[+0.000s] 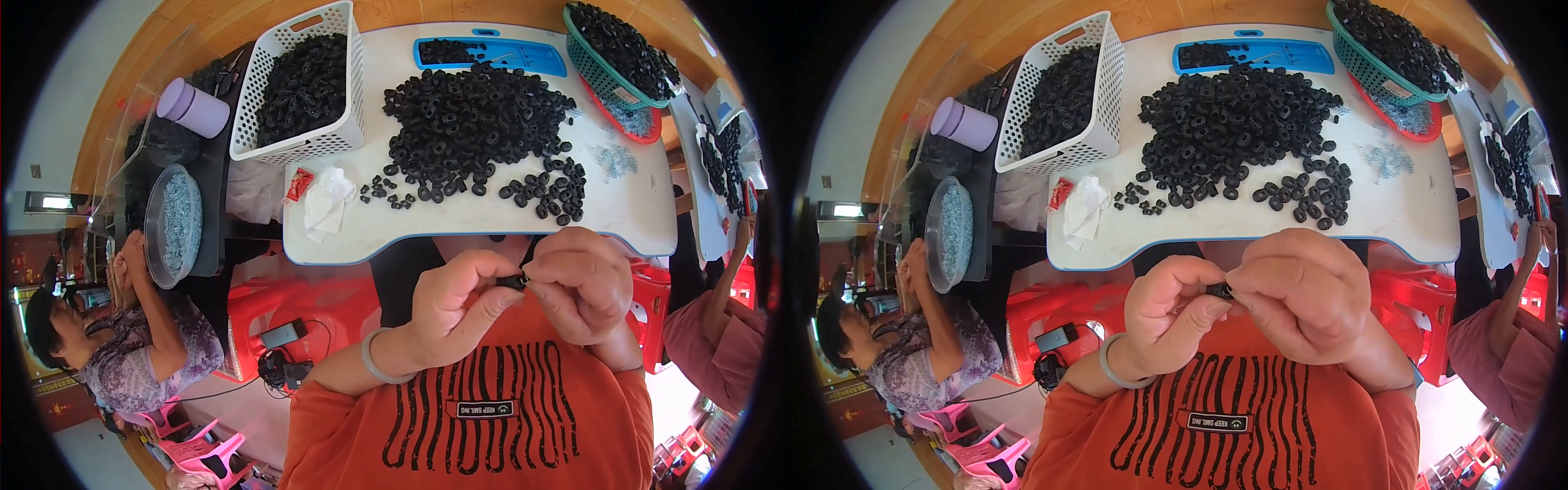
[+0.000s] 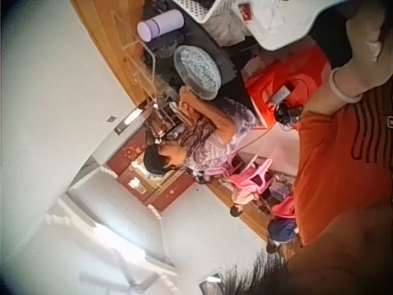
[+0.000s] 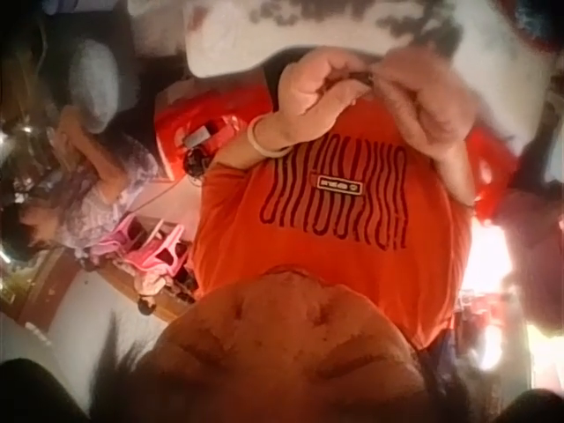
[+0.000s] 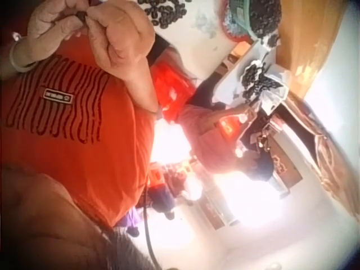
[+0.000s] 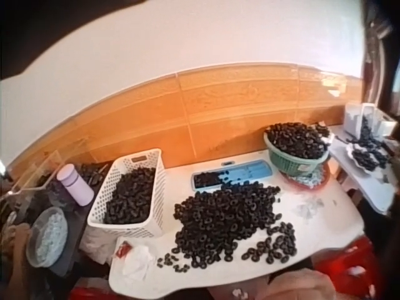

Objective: The person assembles components by hand, picking up a black plastic part and a metal spring, inserting the spring into the part, and placing the assembled unit onto the table. This process is repeated, with the person occasionally reaching into a white basket or blue tray for more parts.

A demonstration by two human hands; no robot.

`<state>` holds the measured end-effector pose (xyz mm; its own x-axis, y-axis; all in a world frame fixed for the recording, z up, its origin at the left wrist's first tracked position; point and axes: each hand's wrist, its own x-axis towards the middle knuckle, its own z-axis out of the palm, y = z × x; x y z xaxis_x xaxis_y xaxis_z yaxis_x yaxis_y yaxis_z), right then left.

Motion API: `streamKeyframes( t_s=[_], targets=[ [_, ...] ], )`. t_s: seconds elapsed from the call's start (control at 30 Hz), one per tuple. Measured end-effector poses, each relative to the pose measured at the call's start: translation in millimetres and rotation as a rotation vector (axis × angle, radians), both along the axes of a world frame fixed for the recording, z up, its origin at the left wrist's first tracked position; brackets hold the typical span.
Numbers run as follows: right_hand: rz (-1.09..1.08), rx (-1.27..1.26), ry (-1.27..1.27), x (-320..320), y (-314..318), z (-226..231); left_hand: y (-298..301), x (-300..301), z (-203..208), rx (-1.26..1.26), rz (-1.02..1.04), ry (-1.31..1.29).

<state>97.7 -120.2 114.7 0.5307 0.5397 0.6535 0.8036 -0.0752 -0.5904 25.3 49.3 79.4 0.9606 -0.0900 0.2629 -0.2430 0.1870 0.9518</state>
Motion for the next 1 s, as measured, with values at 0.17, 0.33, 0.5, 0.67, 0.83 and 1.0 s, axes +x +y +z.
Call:
streamKeyframes(
  t_s=[0.17,0.33,0.5,0.67,0.83,1.0],
  targets=[
    [0.05,-0.02,-0.013,-0.7,3.6,-3.4,4.7,-0.1,-5.7,0.074,-0.001,-0.067],
    [0.193,0.04,0.173,-2.4,8.1,-15.4,9.5,-4.1,-14.8,-0.081,-0.067,0.081],
    [0.167,0.094,0.486,12.4,19.5,-36.3,12.9,-10.1,-27.9,-0.084,-0.165,0.1],
    [0.101,-0.025,0.216,34.1,84.1,-80.7,20.7,-16.4,-32.7,-0.087,-0.241,0.092],
    [0.101,-0.305,-0.37,56.1,156.0,-112.1,28.6,-22.3,-29.7,-0.104,-0.181,0.075],
    [0.141,-0.567,-0.409,61.9,182.1,-128.0,35.2,-31.7,-29.0,-0.215,-0.05,0.166]
  ],
)
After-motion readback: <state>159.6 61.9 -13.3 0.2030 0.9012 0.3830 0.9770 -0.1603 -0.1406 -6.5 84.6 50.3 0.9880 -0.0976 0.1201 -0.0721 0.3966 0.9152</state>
